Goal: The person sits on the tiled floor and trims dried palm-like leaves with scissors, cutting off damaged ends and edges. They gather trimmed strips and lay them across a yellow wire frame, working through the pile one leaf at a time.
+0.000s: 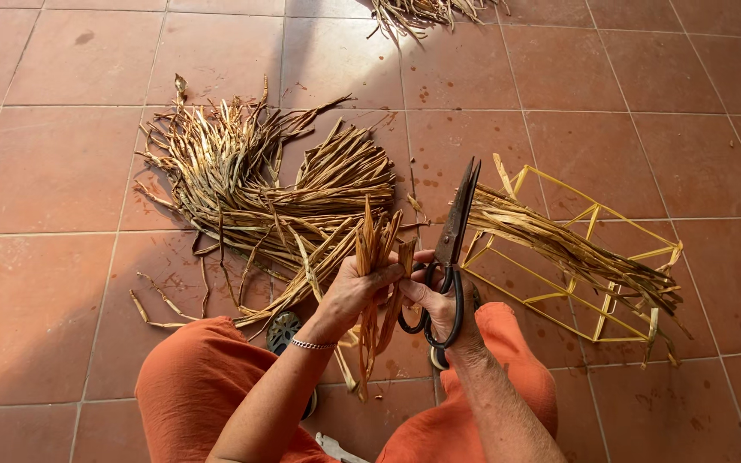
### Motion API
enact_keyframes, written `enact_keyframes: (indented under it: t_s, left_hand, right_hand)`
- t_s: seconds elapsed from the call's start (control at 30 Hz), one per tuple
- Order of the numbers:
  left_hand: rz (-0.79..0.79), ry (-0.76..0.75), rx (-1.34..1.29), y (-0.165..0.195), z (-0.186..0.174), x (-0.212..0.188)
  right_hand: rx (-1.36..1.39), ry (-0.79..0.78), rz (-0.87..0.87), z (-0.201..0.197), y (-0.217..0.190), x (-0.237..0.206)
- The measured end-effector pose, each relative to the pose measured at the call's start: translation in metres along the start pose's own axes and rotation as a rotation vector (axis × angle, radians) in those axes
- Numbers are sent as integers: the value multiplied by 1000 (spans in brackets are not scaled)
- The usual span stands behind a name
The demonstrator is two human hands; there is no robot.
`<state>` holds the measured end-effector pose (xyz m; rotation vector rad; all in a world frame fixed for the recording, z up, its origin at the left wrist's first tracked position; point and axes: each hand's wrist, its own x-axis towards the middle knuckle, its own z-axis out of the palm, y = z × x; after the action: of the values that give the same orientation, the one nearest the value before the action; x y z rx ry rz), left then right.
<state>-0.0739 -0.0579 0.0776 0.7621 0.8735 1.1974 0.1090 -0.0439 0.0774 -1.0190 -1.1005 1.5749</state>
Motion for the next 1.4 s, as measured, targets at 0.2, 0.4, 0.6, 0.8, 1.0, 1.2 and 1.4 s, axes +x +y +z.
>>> enact_keyframes:
  t_s: [0.2, 0.4, 0.6, 0.8, 1.0, 1.2, 1.4]
  left_hand:
    - [304, 287, 400, -9, 3, 4]
    - [542, 247, 646, -7, 14, -7]
    - [593, 64, 634, -7, 5, -7]
    - [236, 40, 233, -20, -6, 4]
    - [174, 78, 232, -34, -4, 3]
    - [246, 150, 158, -32, -15, 12]
    - [178, 301, 31, -13, -32, 17]
  right_hand:
    - [-194, 151, -172, 4, 4, 5]
    - [-99, 141, -240, 7, 6, 9]
    - [-100, 115, -260, 6, 9, 13]
    - [-118, 167, -219, 7, 3, 8]
    - [-123, 200, -213, 14, -8, 5]
    - [-223, 129, -91, 6, -3, 0]
    - [-316, -167, -45, -4, 27, 1]
